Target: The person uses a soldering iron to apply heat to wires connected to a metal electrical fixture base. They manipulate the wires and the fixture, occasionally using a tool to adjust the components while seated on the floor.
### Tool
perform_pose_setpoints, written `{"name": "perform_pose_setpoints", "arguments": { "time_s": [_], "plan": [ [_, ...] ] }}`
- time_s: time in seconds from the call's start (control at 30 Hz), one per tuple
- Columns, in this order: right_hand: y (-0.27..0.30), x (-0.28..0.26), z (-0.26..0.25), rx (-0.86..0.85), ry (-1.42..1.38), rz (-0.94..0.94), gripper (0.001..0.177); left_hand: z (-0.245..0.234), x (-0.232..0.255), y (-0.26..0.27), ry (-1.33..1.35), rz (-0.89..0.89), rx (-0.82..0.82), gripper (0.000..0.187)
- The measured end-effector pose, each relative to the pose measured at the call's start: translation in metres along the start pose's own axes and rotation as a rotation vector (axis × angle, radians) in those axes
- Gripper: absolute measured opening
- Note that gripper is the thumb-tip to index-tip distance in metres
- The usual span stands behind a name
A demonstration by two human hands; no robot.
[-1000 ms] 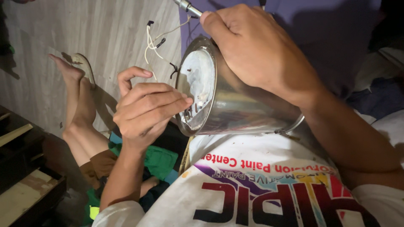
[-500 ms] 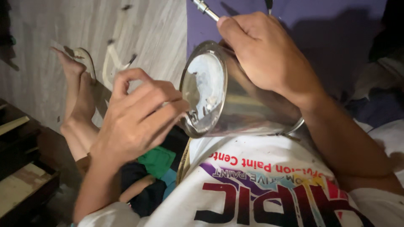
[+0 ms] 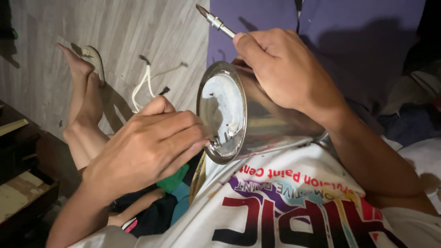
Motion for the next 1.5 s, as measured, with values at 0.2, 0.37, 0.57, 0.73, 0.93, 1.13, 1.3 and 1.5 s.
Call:
{"name": "perform_pose_setpoints", "arguments": {
  "time_s": [0.2, 0.37, 0.57, 0.73, 0.93, 1.13, 1.3, 1.5],
  "plan": [
    [-0.004, 0.003, 0.0, -0.01, -0.05, -0.017, 0.047, -0.002, 0.007, 0.002, 0.052, -0.041, 0.084, 0.013],
    [-0.006, 0.01, 0.001, -0.018, -0.039, 0.069, 0.05, -0.002, 0.015, 0.003, 0.065, -0.119, 0.095, 0.018],
    [-0.007, 0.008, 0.001, -0.032, -0.054, -0.007, 0.045, -0.004, 0.018, 0.003, 0.05, -0.124, 0.103, 0.014],
    [-0.003, 0.001, 0.003, -0.041, 0.019, -0.031, 0.044, -0.001, 0.006, 0.0, 0.028, -0.047, 0.114, 0.012],
    [0.002, -0.004, 0.003, -0.073, -0.008, -0.079, 0.042, 0.004, -0.006, -0.003, 0.123, 0.041, 0.104, 0.014],
    [-0.001, 0.0, 0.007, -0.116, 0.017, -0.133, 0.043, 0.01, -0.01, -0.007, 0.172, 0.154, 0.109, 0.016],
    [0.002, 0.008, 0.004, -0.136, -0.096, -0.133, 0.042, 0.01, -0.01, -0.01, 0.212, 0.138, 0.098, 0.014],
    [0.003, 0.016, -0.006, -0.103, -0.055, -0.126, 0.04, 0.001, 0.001, -0.006, 0.167, 0.093, 0.098, 0.017]
  ]
}}
Point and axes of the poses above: each hand's wrist, its own y-axis away from the middle knuckle, its own z-axis out of the palm, x = y × z, the point moved 4 cm from there along -y, towards the middle knuckle, and after that the axes turned 8 degrees about -y, right-handed, at the moved point
